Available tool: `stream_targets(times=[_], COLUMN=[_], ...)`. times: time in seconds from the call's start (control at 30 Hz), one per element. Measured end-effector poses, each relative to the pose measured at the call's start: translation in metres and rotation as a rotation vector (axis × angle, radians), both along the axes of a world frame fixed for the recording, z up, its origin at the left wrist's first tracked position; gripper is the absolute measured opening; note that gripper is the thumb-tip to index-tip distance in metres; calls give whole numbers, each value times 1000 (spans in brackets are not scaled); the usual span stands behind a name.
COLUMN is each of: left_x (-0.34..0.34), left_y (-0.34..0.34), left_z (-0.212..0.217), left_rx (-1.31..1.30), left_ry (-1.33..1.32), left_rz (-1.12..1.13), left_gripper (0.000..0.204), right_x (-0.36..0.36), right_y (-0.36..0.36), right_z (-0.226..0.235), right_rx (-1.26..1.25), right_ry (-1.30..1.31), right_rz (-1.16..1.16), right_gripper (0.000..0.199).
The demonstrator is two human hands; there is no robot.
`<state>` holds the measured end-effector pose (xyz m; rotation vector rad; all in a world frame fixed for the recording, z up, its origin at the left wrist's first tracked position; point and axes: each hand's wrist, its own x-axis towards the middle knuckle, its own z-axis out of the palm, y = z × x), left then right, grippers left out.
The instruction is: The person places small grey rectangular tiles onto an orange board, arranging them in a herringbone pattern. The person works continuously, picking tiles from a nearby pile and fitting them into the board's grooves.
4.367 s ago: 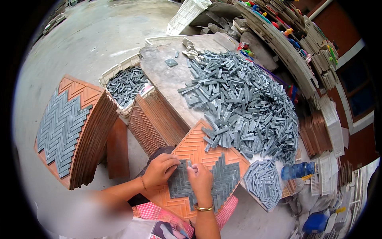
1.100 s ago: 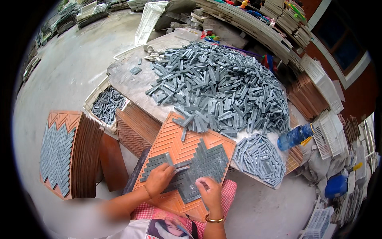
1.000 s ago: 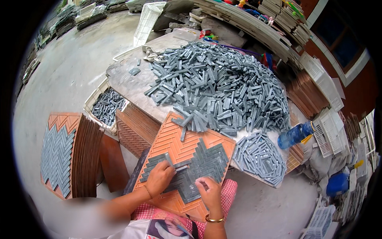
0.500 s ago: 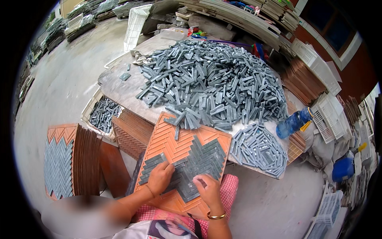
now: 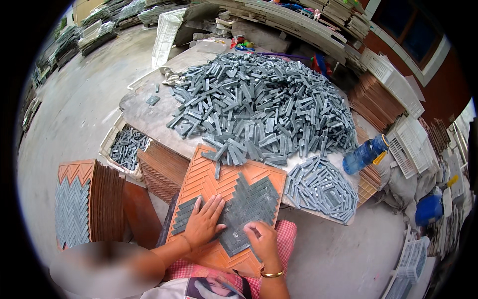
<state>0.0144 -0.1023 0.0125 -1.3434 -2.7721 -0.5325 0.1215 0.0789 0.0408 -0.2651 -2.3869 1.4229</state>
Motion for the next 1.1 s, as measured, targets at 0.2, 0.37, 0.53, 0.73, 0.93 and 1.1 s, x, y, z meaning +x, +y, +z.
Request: stream_targets(times=[0.2, 0.37, 0.53, 0.73, 0.93, 1.1], left_x=[-22, -17, -20, 9, 15, 23], left_y=[7, 13, 6, -2, 6, 1], left_z=[9, 4, -5, -6, -20, -21], left_rx=[301, 330, 234, 147, 90, 87], left_ry=[95, 28, -12, -76, -128, -139], left_rz=[47, 92, 7, 12, -14, -30], left_gripper=[25, 14, 25, 72, 90, 101], right_x=[5, 2, -10, -83, -171, -182], right_y=[-4, -6, -5, -6, -24, -19], right_z=[6, 10, 7, 15, -4, -19], right_rx=[3, 1, 7, 223, 608, 464], right_ry=[-33, -57, -89, -41, 43, -112], right_rz=[-22, -32, 2, 39, 32, 0], right_gripper=[6, 7, 7, 9, 21, 30])
